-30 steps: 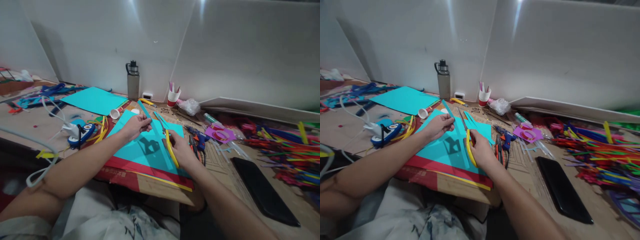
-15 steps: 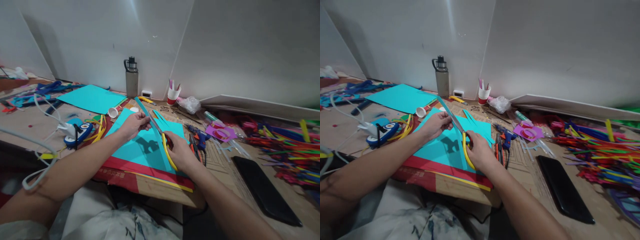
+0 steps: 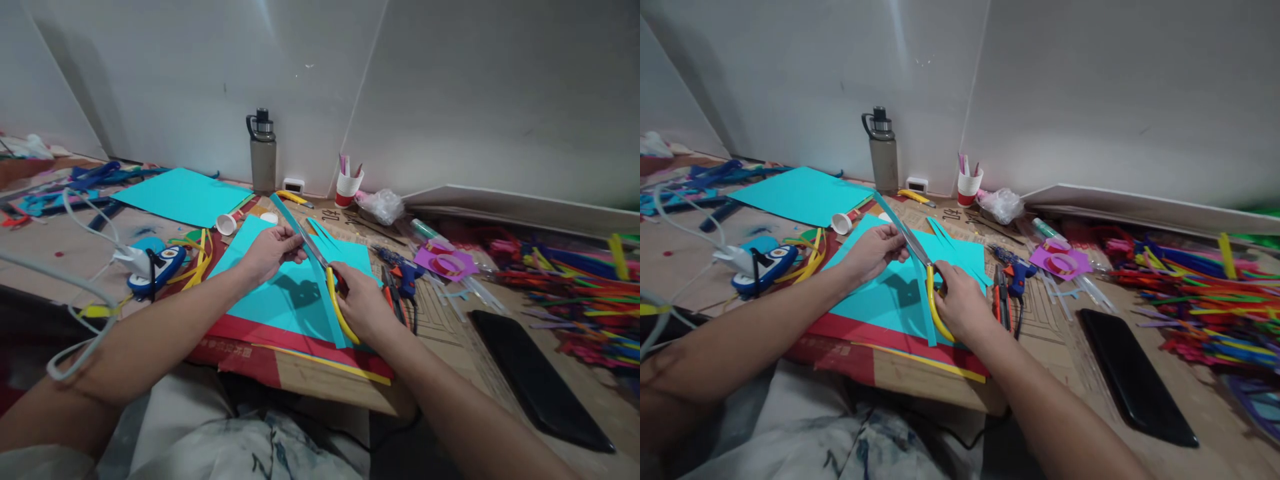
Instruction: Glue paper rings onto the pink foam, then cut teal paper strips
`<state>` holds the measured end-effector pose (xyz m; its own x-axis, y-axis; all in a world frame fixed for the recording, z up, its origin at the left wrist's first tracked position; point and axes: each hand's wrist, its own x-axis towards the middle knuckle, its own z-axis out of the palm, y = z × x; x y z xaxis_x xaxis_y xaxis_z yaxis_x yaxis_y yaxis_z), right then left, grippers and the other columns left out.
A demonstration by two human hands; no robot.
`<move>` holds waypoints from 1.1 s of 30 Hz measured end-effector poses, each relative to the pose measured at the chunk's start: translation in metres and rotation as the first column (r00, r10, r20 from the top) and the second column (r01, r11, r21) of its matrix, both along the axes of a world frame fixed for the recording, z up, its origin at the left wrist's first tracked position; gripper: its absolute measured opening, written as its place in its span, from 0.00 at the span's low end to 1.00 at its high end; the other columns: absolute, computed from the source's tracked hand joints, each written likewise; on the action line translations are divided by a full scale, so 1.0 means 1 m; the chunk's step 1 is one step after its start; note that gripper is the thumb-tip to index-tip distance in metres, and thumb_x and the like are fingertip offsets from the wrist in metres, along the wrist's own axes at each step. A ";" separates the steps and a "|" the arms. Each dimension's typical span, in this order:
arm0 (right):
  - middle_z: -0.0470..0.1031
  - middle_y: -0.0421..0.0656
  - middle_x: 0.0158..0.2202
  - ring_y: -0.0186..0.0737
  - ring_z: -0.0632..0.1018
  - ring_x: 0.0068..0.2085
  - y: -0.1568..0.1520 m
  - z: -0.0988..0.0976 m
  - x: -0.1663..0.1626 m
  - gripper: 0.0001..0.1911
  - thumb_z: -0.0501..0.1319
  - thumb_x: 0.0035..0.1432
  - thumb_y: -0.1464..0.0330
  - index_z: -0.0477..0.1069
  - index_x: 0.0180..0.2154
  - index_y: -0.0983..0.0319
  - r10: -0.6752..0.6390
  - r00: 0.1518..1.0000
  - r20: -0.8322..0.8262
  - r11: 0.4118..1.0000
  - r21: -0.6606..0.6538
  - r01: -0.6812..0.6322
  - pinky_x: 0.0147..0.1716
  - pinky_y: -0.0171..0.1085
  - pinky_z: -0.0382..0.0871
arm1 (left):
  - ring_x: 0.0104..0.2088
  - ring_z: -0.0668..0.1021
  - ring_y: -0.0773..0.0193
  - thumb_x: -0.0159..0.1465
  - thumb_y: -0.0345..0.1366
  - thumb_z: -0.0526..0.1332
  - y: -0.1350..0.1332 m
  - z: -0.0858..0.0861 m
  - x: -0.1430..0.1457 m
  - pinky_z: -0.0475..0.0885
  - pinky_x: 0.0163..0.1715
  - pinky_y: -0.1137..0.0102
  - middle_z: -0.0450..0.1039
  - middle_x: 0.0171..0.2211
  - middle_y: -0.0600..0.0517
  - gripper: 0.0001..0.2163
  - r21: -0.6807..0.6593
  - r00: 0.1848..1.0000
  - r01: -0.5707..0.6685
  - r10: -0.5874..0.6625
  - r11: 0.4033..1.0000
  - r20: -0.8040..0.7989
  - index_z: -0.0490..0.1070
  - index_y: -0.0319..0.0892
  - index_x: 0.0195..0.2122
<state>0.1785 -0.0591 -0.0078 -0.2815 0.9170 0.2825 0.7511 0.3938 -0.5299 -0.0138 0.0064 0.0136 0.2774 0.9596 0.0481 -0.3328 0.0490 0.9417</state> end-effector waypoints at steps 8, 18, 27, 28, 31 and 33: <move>0.75 0.47 0.38 0.42 0.74 0.36 -0.002 0.004 -0.002 0.18 0.54 0.57 0.68 0.68 0.49 0.62 -0.011 1.000 0.017 0.999 -0.034 0.011 0.36 0.37 0.64 | 0.18 0.74 0.70 0.54 0.34 0.69 -0.001 0.000 0.001 0.68 0.20 0.76 0.71 0.18 0.54 0.12 -0.033 1.000 -0.012 0.012 0.999 0.008 0.64 0.36 0.28; 0.73 0.42 0.30 0.38 0.72 0.30 0.002 0.004 -0.001 0.13 0.56 0.55 0.67 0.71 0.42 0.61 -0.021 0.995 -0.100 0.998 -0.058 0.015 0.31 0.36 0.64 | 0.19 0.74 0.71 0.54 0.37 0.68 -0.001 0.001 -0.002 0.67 0.20 0.76 0.70 0.18 0.53 0.13 -0.015 0.998 0.050 -0.051 0.999 -0.037 0.63 0.38 0.26; 0.65 0.31 0.20 0.32 0.67 0.14 0.006 0.023 -0.003 0.23 0.65 0.49 0.60 0.60 0.46 0.57 -0.138 0.641 -0.755 0.948 -0.289 -0.137 0.12 0.31 0.61 | 0.14 0.69 0.72 0.52 0.33 0.67 -0.005 0.005 -0.005 0.59 0.14 0.78 0.62 0.13 0.58 0.13 -0.091 0.864 0.353 -0.362 0.931 -0.350 0.59 0.40 0.22; 0.67 0.32 0.22 0.32 0.68 0.15 0.007 0.023 -0.003 0.24 0.65 0.49 0.60 0.60 0.46 0.57 -0.143 0.626 -0.767 0.951 -0.282 -0.129 0.12 0.32 0.62 | 0.14 0.69 0.72 0.52 0.33 0.67 -0.007 0.006 -0.003 0.58 0.14 0.78 0.61 0.13 0.59 0.13 -0.107 0.843 0.380 -0.392 0.919 -0.370 0.59 0.41 0.22; 0.70 0.34 0.27 0.31 0.70 0.15 0.009 0.021 -0.005 0.26 0.66 0.47 0.59 0.61 0.46 0.57 -0.154 0.599 -0.786 0.955 -0.275 -0.114 0.13 0.32 0.65 | 0.14 0.67 0.73 0.51 0.34 0.67 -0.011 0.004 0.001 0.59 0.14 0.78 0.59 0.14 0.60 0.14 -0.146 0.792 0.438 -0.457 0.887 -0.404 0.59 0.41 0.23; 0.70 0.33 0.27 0.30 0.70 0.15 0.010 0.018 -0.006 0.25 0.66 0.47 0.59 0.61 0.46 0.57 -0.168 0.579 -0.798 0.952 -0.283 -0.114 0.14 0.32 0.66 | 0.14 0.66 0.73 0.51 0.36 0.67 -0.013 0.001 0.003 0.59 0.14 0.77 0.60 0.15 0.60 0.14 -0.155 0.761 0.476 -0.494 0.866 -0.420 0.59 0.41 0.23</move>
<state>0.1726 -0.0491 0.0098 -0.0394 0.9925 0.1157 -0.0378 0.1142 -0.9927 -0.0108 -0.0068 0.0147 0.6890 0.6897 -0.2226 0.1849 0.1297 0.9742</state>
